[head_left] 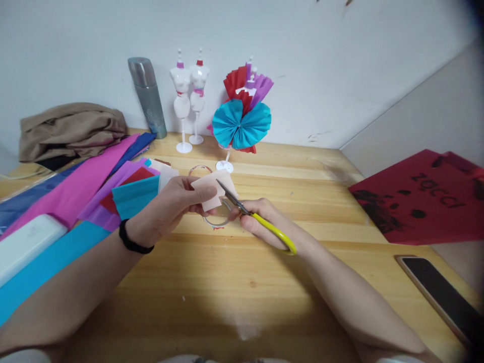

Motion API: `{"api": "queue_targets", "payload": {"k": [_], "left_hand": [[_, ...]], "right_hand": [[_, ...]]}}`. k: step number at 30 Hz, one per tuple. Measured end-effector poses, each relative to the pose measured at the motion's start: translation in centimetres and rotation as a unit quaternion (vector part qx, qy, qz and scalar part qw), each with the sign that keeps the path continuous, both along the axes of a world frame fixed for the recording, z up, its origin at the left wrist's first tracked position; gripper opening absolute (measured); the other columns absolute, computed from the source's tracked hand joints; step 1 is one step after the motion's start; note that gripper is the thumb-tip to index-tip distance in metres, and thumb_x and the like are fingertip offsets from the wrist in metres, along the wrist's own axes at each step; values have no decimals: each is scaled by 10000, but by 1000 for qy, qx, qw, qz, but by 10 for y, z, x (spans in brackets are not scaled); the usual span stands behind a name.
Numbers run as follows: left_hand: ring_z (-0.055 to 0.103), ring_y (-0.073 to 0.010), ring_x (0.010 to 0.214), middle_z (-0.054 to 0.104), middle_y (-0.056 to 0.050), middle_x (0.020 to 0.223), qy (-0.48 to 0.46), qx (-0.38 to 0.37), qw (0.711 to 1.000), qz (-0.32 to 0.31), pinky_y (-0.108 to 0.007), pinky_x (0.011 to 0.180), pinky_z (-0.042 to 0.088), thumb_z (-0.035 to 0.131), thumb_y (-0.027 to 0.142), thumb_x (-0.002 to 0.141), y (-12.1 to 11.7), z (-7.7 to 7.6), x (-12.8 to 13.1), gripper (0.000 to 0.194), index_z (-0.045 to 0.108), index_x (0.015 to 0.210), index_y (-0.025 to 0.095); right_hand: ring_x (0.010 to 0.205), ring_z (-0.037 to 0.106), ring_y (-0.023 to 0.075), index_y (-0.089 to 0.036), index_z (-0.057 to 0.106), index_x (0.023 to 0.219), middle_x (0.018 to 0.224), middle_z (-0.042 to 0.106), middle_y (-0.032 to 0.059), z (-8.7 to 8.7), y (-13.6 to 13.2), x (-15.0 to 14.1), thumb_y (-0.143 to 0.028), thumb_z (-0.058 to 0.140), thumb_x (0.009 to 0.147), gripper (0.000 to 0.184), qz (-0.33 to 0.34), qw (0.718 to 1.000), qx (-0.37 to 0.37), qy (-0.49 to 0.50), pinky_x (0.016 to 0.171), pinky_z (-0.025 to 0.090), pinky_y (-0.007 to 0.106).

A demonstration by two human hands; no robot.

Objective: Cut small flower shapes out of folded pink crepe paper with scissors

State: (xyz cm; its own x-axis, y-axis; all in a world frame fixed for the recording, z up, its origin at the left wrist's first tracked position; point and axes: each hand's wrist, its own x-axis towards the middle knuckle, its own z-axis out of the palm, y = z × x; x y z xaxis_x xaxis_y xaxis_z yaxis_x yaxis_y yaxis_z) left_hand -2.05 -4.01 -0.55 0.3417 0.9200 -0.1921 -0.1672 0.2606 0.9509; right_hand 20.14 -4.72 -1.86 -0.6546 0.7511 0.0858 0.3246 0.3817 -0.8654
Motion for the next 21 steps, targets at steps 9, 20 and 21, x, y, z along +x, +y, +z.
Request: {"api": "queue_targets", "payload": {"k": [9,20,21], "left_hand": [[598,-123,546,670,-36,579,48,44,997,34,-229,555,470,774,337,720,-5,1,2,223,714,637,139],[568,-110,544,651,-22,561,62,62,996,28,-213,544,442,725,275,744,-8,9,2,186,691,613,146],[569,-113,546,651,-22,562,63,61,996,29,-215,543,444,723,276,743,-8,10,1,185,692,613,148]], "right_hand": [[571,316,103,-153,599,796,629,413,-30,0,-1,0,-511,493,940,401,3,1000,-7,11,532,269,244],[569,306,97,-146,597,802,637,395,-32,2,-2,0,-518,471,956,421,13,1000,-3,-3,521,261,244],[566,301,96,-145,601,807,634,392,-33,2,-1,0,-515,472,958,420,15,1000,-2,-5,517,258,244]]}}
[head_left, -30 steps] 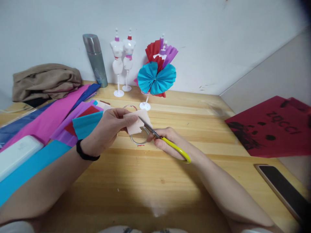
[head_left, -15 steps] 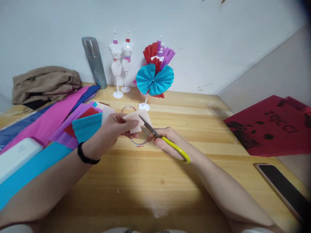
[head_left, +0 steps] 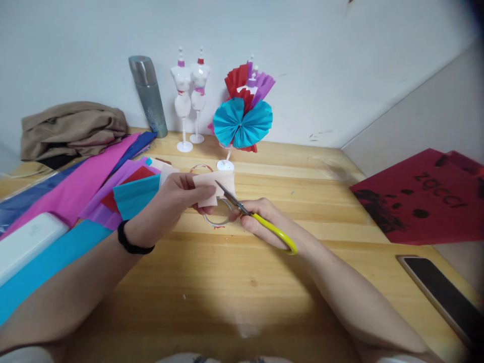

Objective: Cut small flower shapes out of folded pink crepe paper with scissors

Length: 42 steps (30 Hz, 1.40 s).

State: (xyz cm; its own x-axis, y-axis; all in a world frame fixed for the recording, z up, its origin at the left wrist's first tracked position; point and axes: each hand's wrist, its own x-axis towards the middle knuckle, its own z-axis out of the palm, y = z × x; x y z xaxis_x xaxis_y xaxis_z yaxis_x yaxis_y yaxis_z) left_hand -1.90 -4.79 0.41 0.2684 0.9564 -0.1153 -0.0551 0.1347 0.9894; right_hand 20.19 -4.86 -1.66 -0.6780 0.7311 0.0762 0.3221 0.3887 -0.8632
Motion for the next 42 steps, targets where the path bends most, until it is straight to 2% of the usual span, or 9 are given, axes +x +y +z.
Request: {"api": "queue_targets", "payload": {"k": [28,38,42], "left_hand": [[577,-116,565,643,-18,575,-20,-7,1000,1,-223,561,467,761,310,749,2,-1,-2,236,685,584,160],[553,-104,544,635,-8,580,-36,-4,999,13,-222,546,466,759,319,744,2,-2,0,227,694,600,155],[558,-107,535,639,-11,571,-39,-4,999,16,-228,546,464,756,321,741,2,-4,-1,240,681,594,147]], "right_hand": [[556,313,94,-132,654,825,613,400,-40,-3,-2,-2,-501,514,940,412,-9,999,-11,34,527,264,243],[546,302,86,-128,621,776,619,382,-40,-8,2,0,-521,504,939,440,6,1000,1,29,516,263,237],[551,300,89,-133,628,793,620,381,-39,-6,1,-1,-535,497,945,449,-8,1000,-6,9,518,260,241]]}}
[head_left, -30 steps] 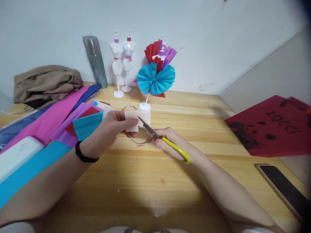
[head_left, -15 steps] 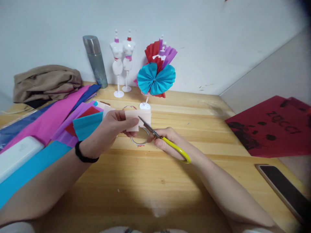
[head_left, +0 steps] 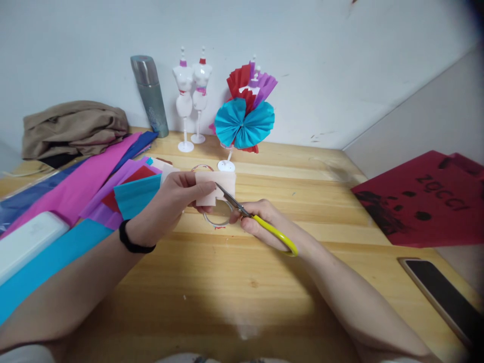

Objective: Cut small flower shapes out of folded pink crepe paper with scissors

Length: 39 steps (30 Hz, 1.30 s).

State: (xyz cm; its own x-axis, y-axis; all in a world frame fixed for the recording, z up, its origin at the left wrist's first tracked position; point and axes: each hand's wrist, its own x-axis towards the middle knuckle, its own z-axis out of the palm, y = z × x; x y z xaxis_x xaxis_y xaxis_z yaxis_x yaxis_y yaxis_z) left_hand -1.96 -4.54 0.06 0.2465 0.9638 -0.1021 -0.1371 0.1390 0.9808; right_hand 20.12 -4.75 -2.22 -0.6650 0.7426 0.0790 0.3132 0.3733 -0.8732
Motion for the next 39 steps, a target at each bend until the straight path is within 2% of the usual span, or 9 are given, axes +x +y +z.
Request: {"api": "queue_targets", "payload": {"k": [10,19,27,35,39], "left_hand": [[569,-104,513,659,-21,557,-14,6,1000,-7,-210,505,428,747,340,746,1,-4,1,248,691,597,150],[567,-100,499,659,-17,538,-5,-1,1000,-1,-208,507,435,781,346,710,0,-4,2,245,700,616,135],[586,-104,519,661,-27,563,-24,-9,1000,-8,-206,515,450,774,353,727,1,-6,2,256,714,641,119],[577,-110,526,682,-25,613,-47,-31,998,21,-236,532,496,834,355,659,-1,-6,7,239,740,668,135],[591,-121,534,688,-31,617,-52,-25,998,19,-247,546,500,822,353,683,-2,-8,8,223,744,670,144]], "right_hand": [[530,311,87,-136,613,769,599,377,-43,-9,6,2,-516,498,937,431,16,999,18,23,501,281,236],[555,301,96,-140,626,785,616,370,-44,2,-1,0,-505,521,932,407,-6,1000,-21,14,530,263,256],[561,320,107,-154,627,802,624,392,-33,0,0,0,-570,503,932,453,3,999,-24,21,522,269,259],[550,298,93,-150,603,778,606,378,-43,1,-2,-1,-524,527,922,408,-11,999,-29,24,524,267,247],[534,319,95,-157,588,767,577,355,-51,3,-3,-2,-497,525,921,379,-22,998,-50,21,500,253,243]]}}
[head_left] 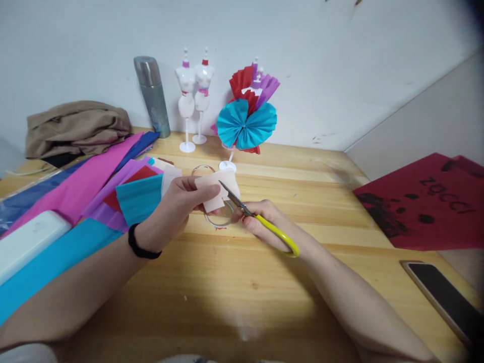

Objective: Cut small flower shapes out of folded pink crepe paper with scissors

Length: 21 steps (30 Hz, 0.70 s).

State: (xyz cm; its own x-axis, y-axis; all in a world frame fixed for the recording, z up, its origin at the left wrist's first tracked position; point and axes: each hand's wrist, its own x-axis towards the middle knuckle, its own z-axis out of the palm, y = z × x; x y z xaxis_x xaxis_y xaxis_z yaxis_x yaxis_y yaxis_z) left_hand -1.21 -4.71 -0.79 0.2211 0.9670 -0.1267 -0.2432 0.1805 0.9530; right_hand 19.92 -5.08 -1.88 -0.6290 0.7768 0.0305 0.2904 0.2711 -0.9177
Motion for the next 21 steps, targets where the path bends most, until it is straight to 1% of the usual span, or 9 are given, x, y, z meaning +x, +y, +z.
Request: {"api": "queue_targets", "payload": {"k": [5,10,13,17,21], "left_hand": [[603,-122,535,691,-32,625,5,5,1000,-2,-232,529,472,838,357,666,0,-2,-1,243,746,713,137],[602,-119,540,693,-32,623,30,20,999,5,-232,536,475,829,355,672,-1,1,-1,249,744,708,124],[581,-109,522,677,-22,594,40,23,999,16,-221,509,452,821,332,667,-1,3,-1,232,734,690,119],[556,-97,511,670,-20,590,36,12,999,18,-212,492,436,811,330,666,-2,4,0,230,728,683,117],[576,-104,524,676,-22,607,34,17,999,18,-219,507,443,808,327,678,-3,3,0,218,725,685,126]], "right_hand": [[531,335,96,-150,589,786,569,355,-50,2,-1,0,-532,519,926,413,4,1000,-10,7,485,252,238],[572,339,108,-135,588,772,594,368,-33,-1,0,0,-614,502,914,507,11,1000,3,7,504,252,253],[576,327,110,-127,588,769,595,360,-34,-1,0,0,-663,490,901,561,6,1000,3,9,517,247,266],[575,328,112,-135,600,779,590,364,-36,1,-1,-2,-670,512,889,554,1,1000,-11,13,523,241,265],[567,324,107,-143,598,766,594,362,-38,-1,0,-1,-621,517,903,504,3,1000,-2,17,518,246,255]]}}
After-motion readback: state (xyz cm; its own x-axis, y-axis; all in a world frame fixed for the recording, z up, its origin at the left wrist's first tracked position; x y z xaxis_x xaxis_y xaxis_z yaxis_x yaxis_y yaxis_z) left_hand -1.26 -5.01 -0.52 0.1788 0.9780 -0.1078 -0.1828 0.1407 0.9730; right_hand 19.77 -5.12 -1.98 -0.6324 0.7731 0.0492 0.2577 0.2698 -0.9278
